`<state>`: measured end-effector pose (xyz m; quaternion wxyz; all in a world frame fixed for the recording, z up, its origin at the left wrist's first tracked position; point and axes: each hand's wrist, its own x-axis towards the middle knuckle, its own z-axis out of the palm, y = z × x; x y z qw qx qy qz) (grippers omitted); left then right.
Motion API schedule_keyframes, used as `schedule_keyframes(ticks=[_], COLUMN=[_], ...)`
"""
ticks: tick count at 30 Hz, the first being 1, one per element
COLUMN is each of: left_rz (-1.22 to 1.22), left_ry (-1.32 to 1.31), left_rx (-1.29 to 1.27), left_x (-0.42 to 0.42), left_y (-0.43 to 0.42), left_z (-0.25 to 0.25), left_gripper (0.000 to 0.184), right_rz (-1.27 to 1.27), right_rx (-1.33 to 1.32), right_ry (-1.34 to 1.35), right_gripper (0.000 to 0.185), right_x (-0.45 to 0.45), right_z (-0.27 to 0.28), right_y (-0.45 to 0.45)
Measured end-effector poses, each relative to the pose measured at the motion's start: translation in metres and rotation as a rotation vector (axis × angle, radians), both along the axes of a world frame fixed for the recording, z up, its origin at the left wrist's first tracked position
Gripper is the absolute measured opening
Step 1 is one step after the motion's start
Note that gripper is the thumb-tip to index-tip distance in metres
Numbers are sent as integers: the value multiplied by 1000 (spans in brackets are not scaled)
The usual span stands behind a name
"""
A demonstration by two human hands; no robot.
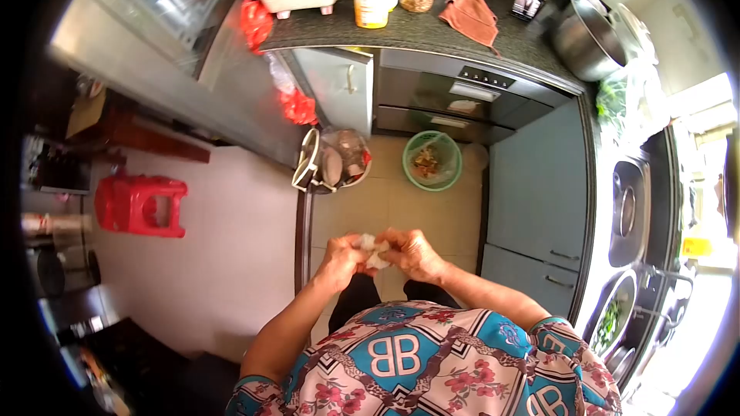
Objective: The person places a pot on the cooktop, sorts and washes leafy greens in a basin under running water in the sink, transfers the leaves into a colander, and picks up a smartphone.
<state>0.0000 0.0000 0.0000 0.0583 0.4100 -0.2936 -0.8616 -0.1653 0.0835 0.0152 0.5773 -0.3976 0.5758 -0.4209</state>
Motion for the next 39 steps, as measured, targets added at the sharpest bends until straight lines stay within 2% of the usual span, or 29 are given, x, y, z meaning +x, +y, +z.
schedule_keyframes(ticks=[1, 2, 3, 5, 9, 10, 13, 14, 17, 18, 19, 21, 22, 23, 24, 25, 26, 27, 28, 29, 31, 32, 34, 35, 36, 37, 38, 39], left_rz=[-62, -91, -128, -186, -175, -176, -174, -185, -137, -109, -79, -128, -206, -287, -519, -588, -537, -494, -599, -564, -666, -706, -871, -905, -912, -949, -915, -888], left_ry=[-21, -4, -127, -254, -184, -205, -259, -260, -383, -378, -375, -403, -400, -393, -395, -277, -205, -122, -29, 29, 13, 80, 136, 204, 429, 426, 480, 526], left_rx=[17, 37, -68, -138, -128, -162, -254, -246, -203, -186, -183, -180, -293, -411, -711, -1057, -922, -774, -915, -758, -682, -775, -970, -963, -1239, -1567, -1399, -1220], left_x=[-2, -5, 14, 3, 16, 22, 34, 32, 26, 19, 14, -8, -21, -35, -51, -65, -87, -115, -143, -167, -210, -234, -269, -293, -305, -320, -335, -345], left_y=[9, 15, -46, -48, -60, -63, -71, -70, -63, -56, -55, -41, -32, -25, -15, -11, -6, 5, 4, 12, 35, 46, 62, 71, 79, 84, 91, 100], left_z=[-3, -5, -8, -18, -21, -18, -18, -16, -7, -6, -3, 3, -1, -2, 0, -7, -2, 8, 22, 27, 44, 53, 72, 95, 102, 115, 129, 141], left_gripper=[40, 40, 40, 41, 38, 31, 25, 25, 23, 23, 23, 30, 35, 39, 42, 40, 38, 36, 27, 20, 20, 22, 29, 36, 43, 50, 56, 62], right_rz=[19, -99, -122, -405, -751, -744, -698, -712, -611, -526, -401, -285, -279, -96, 25, -108, -254, -405, -512, -612, -765, -827, -1007, -1067, -962, -914, -950, -853], right_rx=[142, 297, 242, 370, 439, 453, 615, 582, 513, 490, 507, 287, 190, -55, -21, 65, 142, 205, 244, 276, 326, 280, 240, 101, -164, -474, -591, -734], right_ry=[15, -112, -156, -114, 63, 152, 395, 499, 625, 665, 711, 816, 735, 761, 754, 705, 646, 582, 504, 414, 183, 201, 77, -246, -111, -486, -672, -697], right_gripper=[24, 23, 23, 23, 38, 43, 58, 60, 53, 51, 44, 28, 24, 25, 27, 18, 12, 13, 16, 20, 29, 34, 38, 44, 58, 72, 78, 76], right_x=[-2, -3, 12, -14, -80, -100, -149, -167, -192, -189, -179, -146, -134, -131, -117, -113, -110, -107, -126, -143, -186, -213, -247, -270, -282, -292, -302, -310], right_z=[8, 12, -9, -42, -97, -122, -164, -194, -266, -272, -256, -226, -205, -209, -219, -198, -174, -150, -129, -100, -60, -7, 39, 54, 70, 81, 90, 97], right_y=[9, 20, -32, -18, -19, -26, -58, -55, -35, -22, -15, 30, 52, 87, 125, 140, 153, 166, 167, 173, 194, 196, 216, 231, 247, 252, 267, 283])
